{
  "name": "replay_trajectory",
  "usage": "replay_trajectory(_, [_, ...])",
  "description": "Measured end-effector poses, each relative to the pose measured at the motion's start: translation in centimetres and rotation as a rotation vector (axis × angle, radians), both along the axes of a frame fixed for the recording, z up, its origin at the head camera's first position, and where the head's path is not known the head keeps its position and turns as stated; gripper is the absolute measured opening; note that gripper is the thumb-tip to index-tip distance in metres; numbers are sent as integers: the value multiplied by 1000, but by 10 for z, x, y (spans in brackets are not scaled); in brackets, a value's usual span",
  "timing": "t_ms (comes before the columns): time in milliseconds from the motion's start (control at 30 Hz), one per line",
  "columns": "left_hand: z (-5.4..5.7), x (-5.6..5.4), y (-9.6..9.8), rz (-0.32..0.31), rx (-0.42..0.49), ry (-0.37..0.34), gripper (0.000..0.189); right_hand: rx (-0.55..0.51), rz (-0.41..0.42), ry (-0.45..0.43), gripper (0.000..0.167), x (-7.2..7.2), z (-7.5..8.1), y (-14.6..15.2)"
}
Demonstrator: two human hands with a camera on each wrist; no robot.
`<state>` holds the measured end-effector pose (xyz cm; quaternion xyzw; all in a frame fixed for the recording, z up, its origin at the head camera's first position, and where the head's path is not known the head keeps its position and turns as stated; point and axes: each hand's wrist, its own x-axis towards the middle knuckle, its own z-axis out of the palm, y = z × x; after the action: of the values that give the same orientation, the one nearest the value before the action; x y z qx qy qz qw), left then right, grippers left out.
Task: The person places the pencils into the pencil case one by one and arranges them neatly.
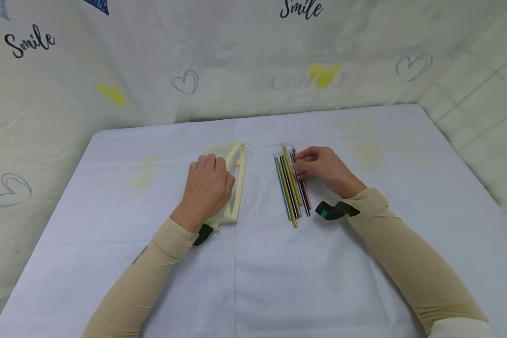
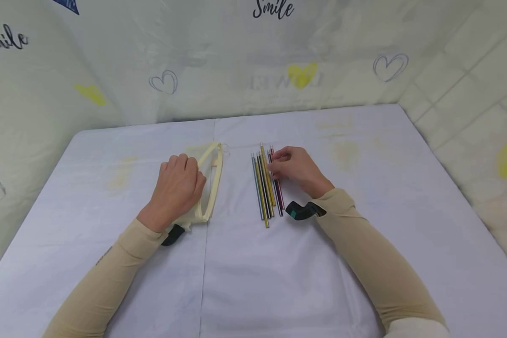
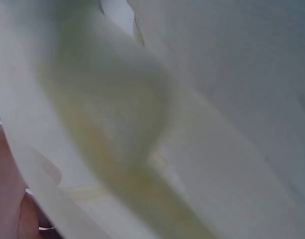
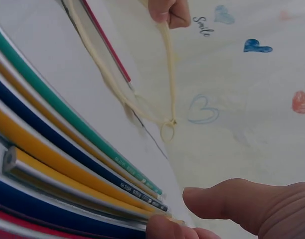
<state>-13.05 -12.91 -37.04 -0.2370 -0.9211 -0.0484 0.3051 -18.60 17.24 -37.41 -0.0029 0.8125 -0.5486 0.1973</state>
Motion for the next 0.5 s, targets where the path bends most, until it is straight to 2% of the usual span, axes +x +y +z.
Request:
replay_trajectory(133, [1,1,-1,1,2,9,27,69,29,15,48,-1,-1,0])
replay_trajectory(500, [4,1,0,-3,21,-18,26,261,1,49,46,-4,-4,5])
